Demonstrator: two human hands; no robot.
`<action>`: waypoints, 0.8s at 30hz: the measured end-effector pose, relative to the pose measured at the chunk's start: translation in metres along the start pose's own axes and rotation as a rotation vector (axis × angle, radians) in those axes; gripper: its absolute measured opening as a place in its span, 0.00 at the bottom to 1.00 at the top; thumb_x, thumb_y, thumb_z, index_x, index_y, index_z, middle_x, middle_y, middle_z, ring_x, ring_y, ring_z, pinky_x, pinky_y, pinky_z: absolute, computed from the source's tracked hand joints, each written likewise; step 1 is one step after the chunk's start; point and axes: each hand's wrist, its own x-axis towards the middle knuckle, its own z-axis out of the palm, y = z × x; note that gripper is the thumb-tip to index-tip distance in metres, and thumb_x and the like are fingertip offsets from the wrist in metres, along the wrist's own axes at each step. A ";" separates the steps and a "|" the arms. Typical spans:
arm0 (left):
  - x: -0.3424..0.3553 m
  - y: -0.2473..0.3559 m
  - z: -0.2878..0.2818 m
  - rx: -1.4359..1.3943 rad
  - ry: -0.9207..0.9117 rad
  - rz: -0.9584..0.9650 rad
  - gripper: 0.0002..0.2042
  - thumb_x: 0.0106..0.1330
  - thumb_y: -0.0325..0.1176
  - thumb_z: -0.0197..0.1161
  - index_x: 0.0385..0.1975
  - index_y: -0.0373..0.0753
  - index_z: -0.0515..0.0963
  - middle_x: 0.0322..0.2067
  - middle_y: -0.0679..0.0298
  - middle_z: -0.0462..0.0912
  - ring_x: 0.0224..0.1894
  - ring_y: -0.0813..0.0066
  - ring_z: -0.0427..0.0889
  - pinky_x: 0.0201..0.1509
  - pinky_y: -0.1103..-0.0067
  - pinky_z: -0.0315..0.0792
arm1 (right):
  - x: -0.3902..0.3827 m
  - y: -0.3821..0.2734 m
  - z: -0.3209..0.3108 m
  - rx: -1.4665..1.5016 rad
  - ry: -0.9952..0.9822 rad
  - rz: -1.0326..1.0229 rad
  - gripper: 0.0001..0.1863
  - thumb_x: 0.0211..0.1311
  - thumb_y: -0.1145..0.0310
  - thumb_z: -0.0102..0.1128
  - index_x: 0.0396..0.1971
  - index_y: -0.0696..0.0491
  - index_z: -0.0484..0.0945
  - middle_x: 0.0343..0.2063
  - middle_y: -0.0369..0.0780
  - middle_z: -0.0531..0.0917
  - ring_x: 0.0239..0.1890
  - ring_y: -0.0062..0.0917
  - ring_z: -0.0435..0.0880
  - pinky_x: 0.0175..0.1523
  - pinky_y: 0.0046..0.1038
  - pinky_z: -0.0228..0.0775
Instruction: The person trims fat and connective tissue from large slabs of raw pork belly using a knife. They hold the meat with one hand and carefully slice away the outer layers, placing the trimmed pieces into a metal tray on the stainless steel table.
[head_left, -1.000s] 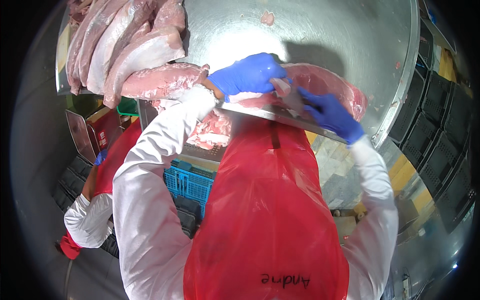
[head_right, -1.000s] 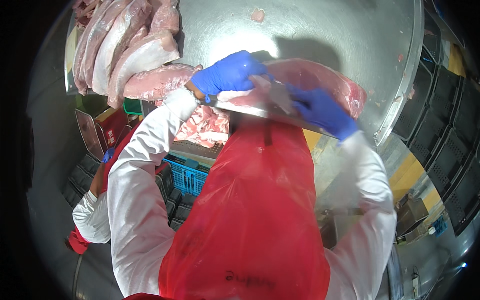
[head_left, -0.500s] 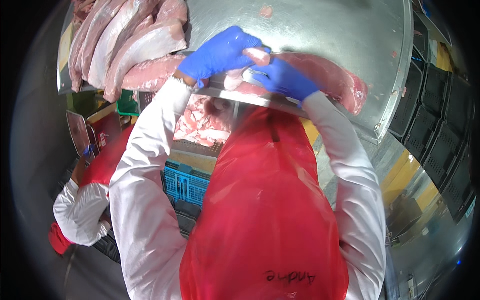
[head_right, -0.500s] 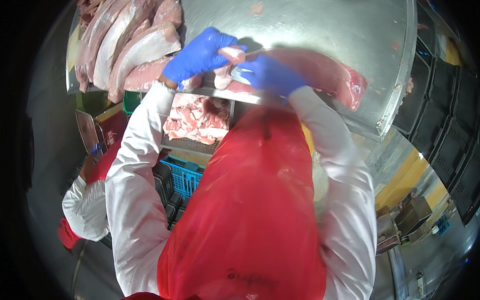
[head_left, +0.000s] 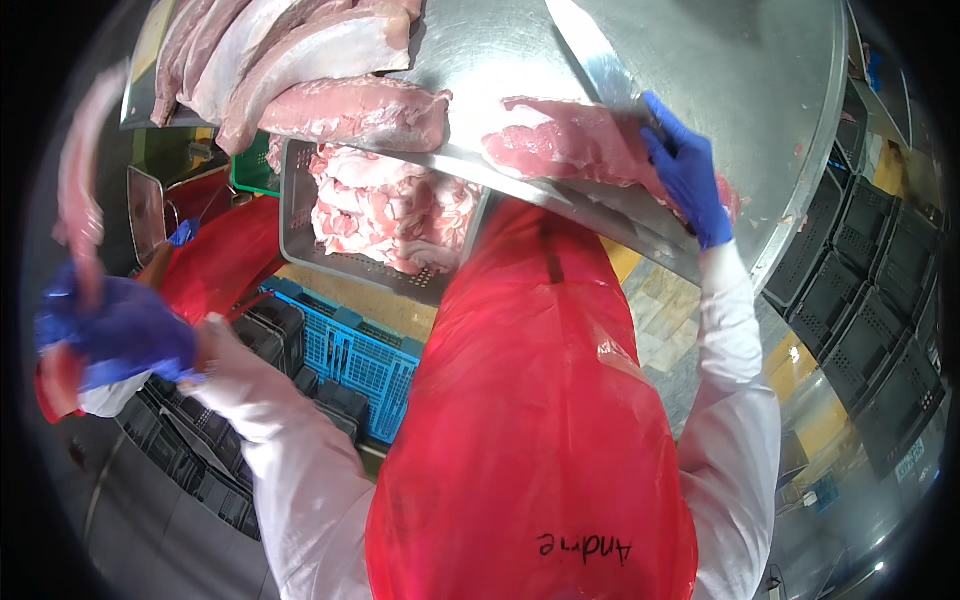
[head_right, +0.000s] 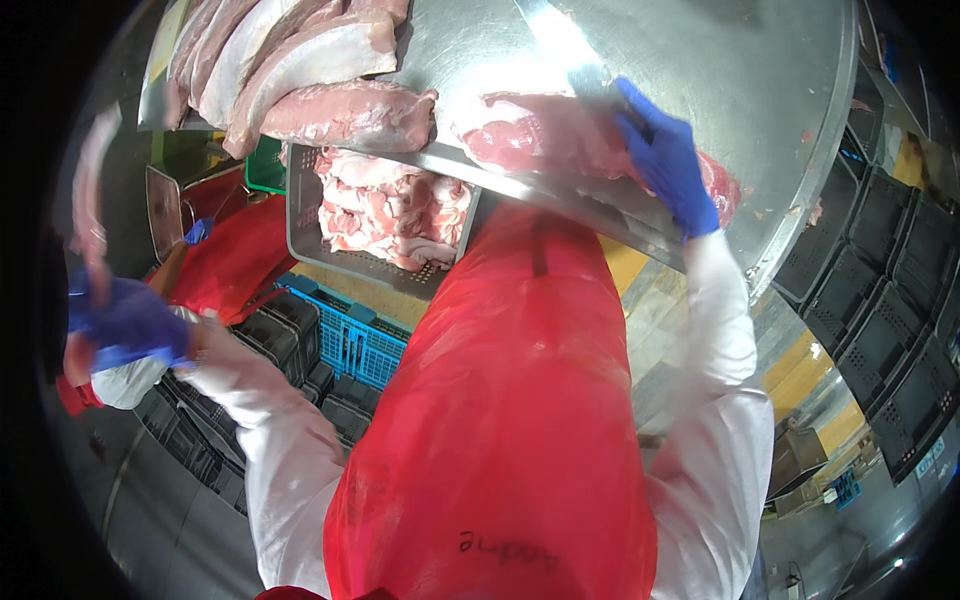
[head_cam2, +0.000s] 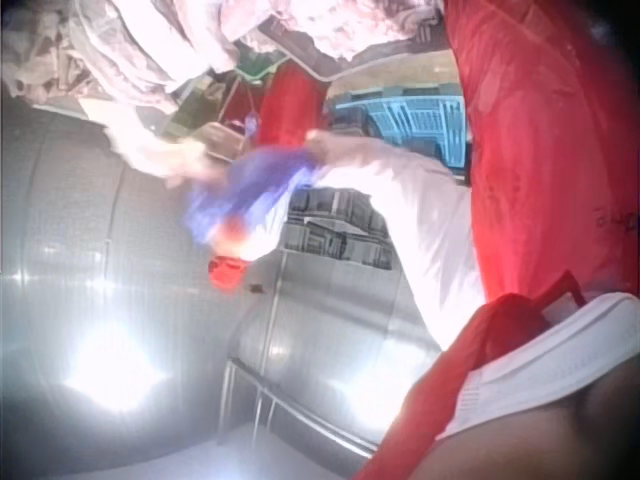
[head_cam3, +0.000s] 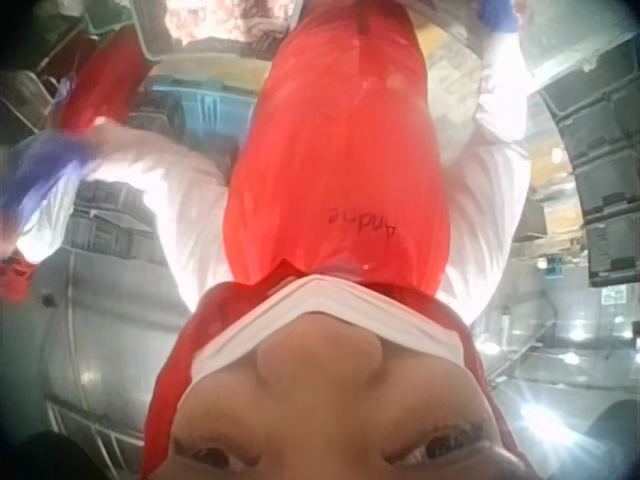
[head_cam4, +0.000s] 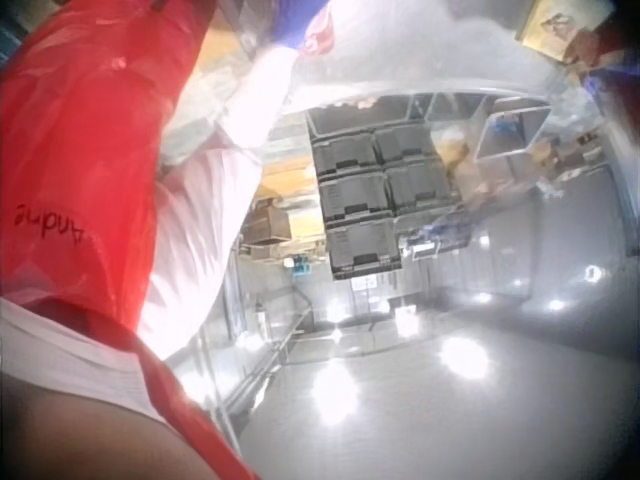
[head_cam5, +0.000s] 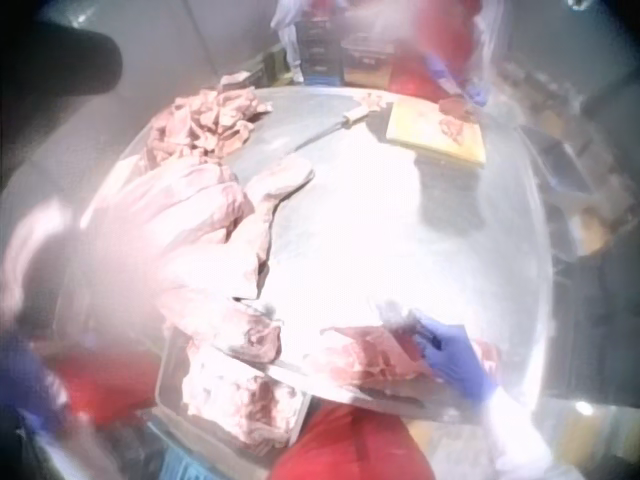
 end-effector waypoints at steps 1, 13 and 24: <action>-0.037 -0.012 -0.009 0.059 0.004 -0.123 0.08 0.73 0.33 0.56 0.43 0.35 0.77 0.44 0.56 0.81 0.42 0.69 0.79 0.45 0.68 0.75 | -0.011 -0.002 0.002 0.013 0.005 0.038 0.24 0.68 0.73 0.60 0.63 0.54 0.74 0.52 0.45 0.85 0.49 0.20 0.84 0.54 0.26 0.75; -0.402 -0.030 -0.084 0.208 -1.457 -1.021 0.25 0.65 0.43 0.69 0.53 0.30 0.79 0.44 0.46 0.86 0.43 0.58 0.87 0.46 0.70 0.78 | -0.117 0.019 0.038 -0.235 -0.128 0.175 0.28 0.68 0.71 0.59 0.68 0.50 0.70 0.26 0.51 0.82 0.24 0.25 0.78 0.37 0.29 0.73; -0.332 -0.034 -0.032 0.065 -1.168 -1.017 0.17 0.70 0.37 0.66 0.51 0.31 0.80 0.34 0.59 0.86 0.34 0.80 0.79 0.39 0.78 0.74 | -0.051 0.030 0.079 -0.208 -0.099 -0.255 0.27 0.67 0.70 0.57 0.66 0.55 0.70 0.37 0.56 0.84 0.33 0.39 0.85 0.43 0.36 0.74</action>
